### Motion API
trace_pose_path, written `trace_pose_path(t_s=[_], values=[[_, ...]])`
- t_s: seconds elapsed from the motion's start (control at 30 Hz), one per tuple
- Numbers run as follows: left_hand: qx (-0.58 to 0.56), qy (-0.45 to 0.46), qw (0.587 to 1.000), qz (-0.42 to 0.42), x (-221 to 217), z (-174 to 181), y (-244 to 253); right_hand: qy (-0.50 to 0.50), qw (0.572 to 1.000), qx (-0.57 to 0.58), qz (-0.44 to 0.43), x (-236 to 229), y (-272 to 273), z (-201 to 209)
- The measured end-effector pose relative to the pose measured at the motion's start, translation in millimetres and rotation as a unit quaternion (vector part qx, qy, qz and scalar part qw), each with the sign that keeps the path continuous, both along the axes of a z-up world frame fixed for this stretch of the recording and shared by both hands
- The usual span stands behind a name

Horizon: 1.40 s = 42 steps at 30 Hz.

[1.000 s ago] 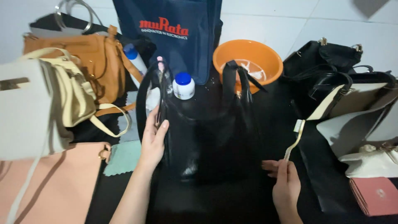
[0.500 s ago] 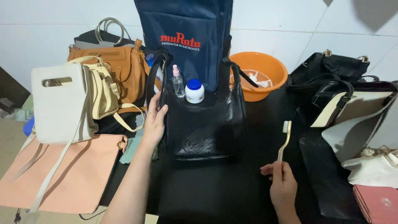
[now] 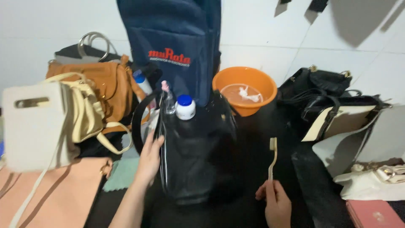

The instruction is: Brushing a black leather bag with a toothbrush and soapy water to clean or finish the surface.

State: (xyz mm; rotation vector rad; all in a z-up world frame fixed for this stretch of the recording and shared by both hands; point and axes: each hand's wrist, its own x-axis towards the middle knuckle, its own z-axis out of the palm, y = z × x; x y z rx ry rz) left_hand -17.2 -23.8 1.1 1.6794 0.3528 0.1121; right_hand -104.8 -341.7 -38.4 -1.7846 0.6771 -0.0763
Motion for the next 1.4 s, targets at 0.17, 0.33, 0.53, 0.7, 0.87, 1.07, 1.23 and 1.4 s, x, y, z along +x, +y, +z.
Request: trace_pose_path(t_s=[0.17,0.33,0.53,0.7,0.87,1.07,1.23,1.4], values=[[-0.037,0.091,0.995,-0.019,-13.5,-12.6,-21.9,0.006,0.995,-0.077,-0.069,17.0,-24.4,-72.2],[-0.105,0.168,0.98,-0.021,-4.8,10.8,-40.5,0.057,0.985,-0.025,-0.159,29.2,-38.1,-73.6],[-0.24,0.189,0.951,0.04,16.2,-12.1,-47.3,-0.065,0.995,0.07,-0.025,66.0,-90.9,-76.3],[-0.362,0.187,0.907,0.107,24.5,-11.9,-51.5,-0.075,0.946,-0.275,0.151,140.5,-63.7,58.2],[-0.299,0.177,0.936,0.05,34.1,-52.9,-38.5,0.065,0.83,-0.48,0.275,249.9,-13.0,128.4],[-0.367,0.156,0.914,0.079,33.9,-52.0,-38.8,0.181,0.764,-0.536,0.311,322.5,13.4,110.7],[-0.338,0.127,0.926,0.105,27.1,-24.8,-45.7,0.115,0.831,-0.501,0.212,285.3,6.8,150.1],[-0.328,0.079,0.941,0.039,25.0,-53.3,-37.1,0.079,0.835,-0.497,0.221,258.4,-9.6,147.4]])
